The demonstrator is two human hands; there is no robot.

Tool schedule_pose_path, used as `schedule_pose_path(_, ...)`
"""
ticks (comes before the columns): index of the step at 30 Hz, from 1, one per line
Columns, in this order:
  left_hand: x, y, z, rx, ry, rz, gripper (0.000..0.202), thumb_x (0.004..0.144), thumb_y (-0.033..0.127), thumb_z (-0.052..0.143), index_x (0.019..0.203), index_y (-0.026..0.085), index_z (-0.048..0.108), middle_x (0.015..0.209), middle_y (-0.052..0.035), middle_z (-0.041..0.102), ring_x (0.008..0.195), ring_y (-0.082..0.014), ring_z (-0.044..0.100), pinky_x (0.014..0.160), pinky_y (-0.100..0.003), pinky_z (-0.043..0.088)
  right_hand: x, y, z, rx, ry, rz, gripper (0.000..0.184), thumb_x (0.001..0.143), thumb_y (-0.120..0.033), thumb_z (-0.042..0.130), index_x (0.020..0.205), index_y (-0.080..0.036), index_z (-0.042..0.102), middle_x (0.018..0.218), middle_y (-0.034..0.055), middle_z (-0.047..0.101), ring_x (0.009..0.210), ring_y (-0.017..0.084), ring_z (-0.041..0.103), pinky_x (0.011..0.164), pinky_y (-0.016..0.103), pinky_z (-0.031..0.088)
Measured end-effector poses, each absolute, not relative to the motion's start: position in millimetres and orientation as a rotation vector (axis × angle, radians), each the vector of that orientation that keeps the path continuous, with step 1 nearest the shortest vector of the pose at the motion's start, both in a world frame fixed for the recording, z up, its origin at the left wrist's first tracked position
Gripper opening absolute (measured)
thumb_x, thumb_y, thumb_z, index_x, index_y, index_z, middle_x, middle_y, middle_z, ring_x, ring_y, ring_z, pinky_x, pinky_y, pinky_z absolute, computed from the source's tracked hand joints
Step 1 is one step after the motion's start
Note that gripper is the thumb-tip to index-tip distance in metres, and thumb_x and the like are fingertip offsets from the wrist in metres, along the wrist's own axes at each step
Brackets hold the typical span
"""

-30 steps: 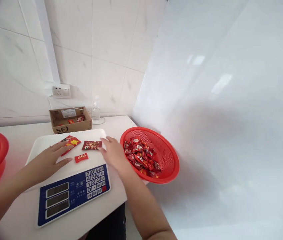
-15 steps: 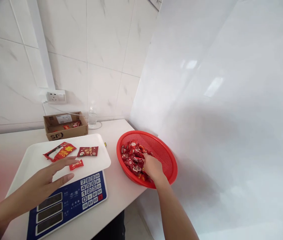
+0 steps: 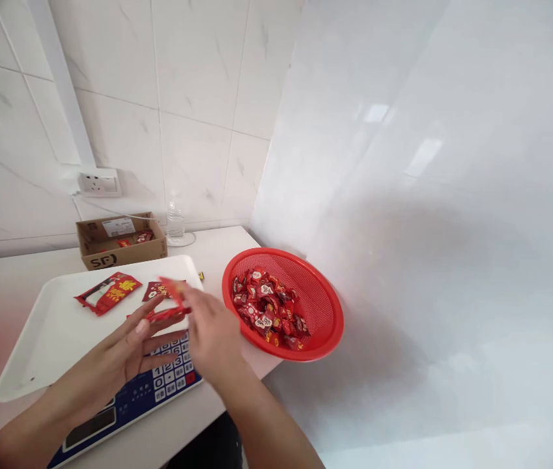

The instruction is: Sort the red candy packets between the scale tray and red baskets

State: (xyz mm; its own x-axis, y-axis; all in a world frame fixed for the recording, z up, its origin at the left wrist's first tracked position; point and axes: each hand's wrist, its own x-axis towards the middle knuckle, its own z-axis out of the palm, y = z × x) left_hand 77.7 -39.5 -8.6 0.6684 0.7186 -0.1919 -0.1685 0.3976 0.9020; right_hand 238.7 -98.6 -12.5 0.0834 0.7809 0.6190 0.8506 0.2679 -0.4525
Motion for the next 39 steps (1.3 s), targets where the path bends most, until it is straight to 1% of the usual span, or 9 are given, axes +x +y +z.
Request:
schedule_pose_path(5,81.1,-37.1,-2.7,0.832,0.634,0.718,0.025,0.084,0.029,0.061,0.109,0.026,0.06,0.118,-0.0052,0.065,0.1,-0.0228,0.065,0.077,-0.036,0.059,220.5,-99.6,-25.0,-1.346,-1.893,-0.005,0.052,0.084,-0.014,0.043,0.134,-0.027,0.047,0.133,0.0072,0.054,0.124,0.022,0.047,0.105,0.043,0.038)
schedule_pose_path(10,81.1,-35.6,-3.0,0.801,0.704,0.744,0.03,0.084,0.022,0.06,0.113,0.026,0.06,0.111,-0.0048,0.068,0.094,-0.0209,0.067,0.07,-0.029,0.06,228.3,-110.3,-28.1,-1.298,-1.785,0.285,0.057,0.078,-0.01,0.049,0.132,-0.031,0.049,0.141,0.0038,0.045,0.131,0.023,0.037,0.108,0.046,0.033)
schedule_pose_path(13,85.1,-36.1,-3.5,0.759,0.751,0.806,0.032,0.084,0.022,0.058,0.116,0.025,0.059,0.11,-0.0058,0.069,0.097,-0.0225,0.066,0.074,-0.031,0.06,228.2,-112.3,-26.9,-1.278,-1.336,0.664,0.062,0.08,-0.019,0.056,0.138,-0.03,0.038,0.148,0.0053,0.032,0.136,0.024,0.031,0.107,0.046,0.035)
schedule_pose_path(16,88.8,-39.6,-8.2,0.791,0.749,0.873,0.034,0.084,0.027,0.058,0.118,0.026,0.057,0.114,-0.0042,0.068,0.106,-0.023,0.063,0.085,-0.034,0.056,221.4,-109.4,-23.3,-1.046,-0.91,1.19,0.066,0.08,-0.027,0.061,0.138,-0.032,0.03,0.142,0.007,0.041,0.123,0.023,0.049,0.095,0.047,0.047)
schedule_pose_path(19,90.2,-45.4,-15.5,0.998,0.785,0.943,0.038,0.083,0.039,0.058,0.119,0.026,0.057,0.123,-0.0024,0.064,0.118,-0.0233,0.055,0.097,-0.034,0.048,212.0,-105.8,-18.7,-0.82,-0.689,1.444,0.059,0.076,-0.028,0.067,0.128,-0.031,0.039,0.121,0.0033,0.059,0.096,0.02,0.065,0.08,0.044,0.055)
schedule_pose_path(23,87.5,-48.4,-18.5,1.203,0.81,0.961,0.044,0.083,0.046,0.058,0.123,0.028,0.054,0.131,0.0001,0.058,0.125,-0.0217,0.047,0.107,-0.033,0.037,205.0,-102.5,-17.4,-0.762,-0.574,1.418,0.052,0.071,-0.027,0.074,0.116,-0.028,0.048,0.101,-0.0013,0.065,0.076,0.013,0.066,0.064,0.03,0.057)
schedule_pose_path(28,85.3,-45.0,-10.9,0.947,0.758,0.873,0.042,0.081,0.044,0.06,0.12,0.03,0.055,0.119,-0.0017,0.066,0.111,-0.0245,0.06,0.09,-0.035,0.052,204.2,-98.1,-24.8,-0.871,-0.579,1.335,0.044,0.064,-0.03,0.08,0.099,-0.021,0.055,0.084,-0.0015,0.067,0.062,0.009,0.062,0.045,0.015,0.047)
schedule_pose_path(35,84.1,-35.9,8.6,0.746,0.638,1.037,0.022,0.085,0.026,0.057,0.107,0.024,0.062,0.112,-0.0027,0.069,0.105,-0.0218,0.063,0.085,-0.031,0.056,217.0,-99.0,-29.7,-0.999,-0.673,1.198,0.035,0.064,-0.037,0.078,0.086,-0.021,0.058,0.073,-0.0053,0.06,0.047,0.005,0.051,0.045,0.018,0.042)
schedule_pose_path(39,68.8,-23.6,16.1,0.726,0.662,1.086,0.021,0.085,0.018,0.056,0.103,0.026,0.064,0.109,-0.0002,0.069,0.103,-0.0175,0.064,0.075,-0.02,0.058,256.5,-110.0,-22.3,-1.304,-0.813,0.751,0.032,0.07,-0.04,0.071,0.094,-0.023,0.058,0.073,-0.0033,0.059,0.056,0.011,0.055,0.054,0.025,0.047)
